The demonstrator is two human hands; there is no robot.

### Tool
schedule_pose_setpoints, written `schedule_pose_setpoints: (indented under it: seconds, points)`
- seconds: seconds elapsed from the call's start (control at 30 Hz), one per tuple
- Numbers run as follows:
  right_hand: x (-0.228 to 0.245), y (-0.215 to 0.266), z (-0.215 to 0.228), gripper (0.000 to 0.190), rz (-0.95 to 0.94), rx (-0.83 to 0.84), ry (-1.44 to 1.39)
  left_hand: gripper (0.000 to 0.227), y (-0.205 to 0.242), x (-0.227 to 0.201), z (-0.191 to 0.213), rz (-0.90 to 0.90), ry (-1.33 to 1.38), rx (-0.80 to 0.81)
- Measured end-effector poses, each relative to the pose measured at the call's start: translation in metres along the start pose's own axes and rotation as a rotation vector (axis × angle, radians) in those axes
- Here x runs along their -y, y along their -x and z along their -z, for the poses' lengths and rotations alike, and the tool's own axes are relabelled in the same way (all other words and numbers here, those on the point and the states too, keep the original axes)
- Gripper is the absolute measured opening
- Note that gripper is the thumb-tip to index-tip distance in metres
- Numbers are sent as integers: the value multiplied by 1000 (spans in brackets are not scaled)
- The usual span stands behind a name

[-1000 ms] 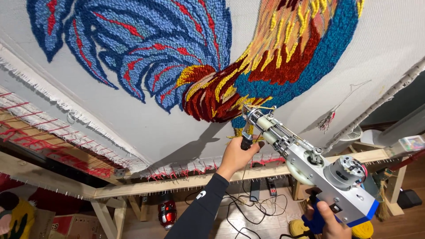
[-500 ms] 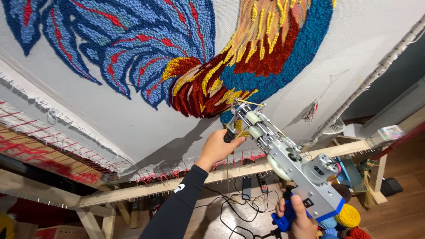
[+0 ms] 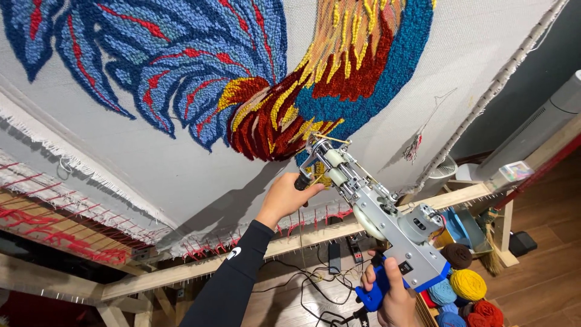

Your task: The person uses an electric tufting gun to punch blue, red, and yellow yarn into fabric stretched on a wooden frame, filling in a rooster design. They set the gun down to trim loose yarn with scissors, press the tufted pile flat by hand, then pick the gun back up and resume tufting.

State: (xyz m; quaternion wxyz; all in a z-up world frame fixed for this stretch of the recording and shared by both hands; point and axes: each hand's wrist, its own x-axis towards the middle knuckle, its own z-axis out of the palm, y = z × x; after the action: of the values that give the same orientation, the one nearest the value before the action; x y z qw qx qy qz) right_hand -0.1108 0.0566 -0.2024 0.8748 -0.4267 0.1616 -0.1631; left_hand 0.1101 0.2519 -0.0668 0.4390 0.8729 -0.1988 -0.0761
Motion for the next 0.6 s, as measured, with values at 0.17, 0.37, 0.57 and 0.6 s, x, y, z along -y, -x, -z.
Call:
schedule_pose_setpoints:
  seconds: [0.17,0.37,0.57,0.6]
  points:
    - [-5,-3,4,60,-47,2,-53,48,0,-1,4,-1,-6,17]
    - [-3,5,-18,60,-29,-33,-49,50,-2,8,7,-1,-17,3]
    - [-1,5,-29,59,-28,-53,-66,49,-8,9,12,1,-50,18]
    - [-1,6,-29,59,-29,-54,-66,49,-8,10,12,3,-50,19]
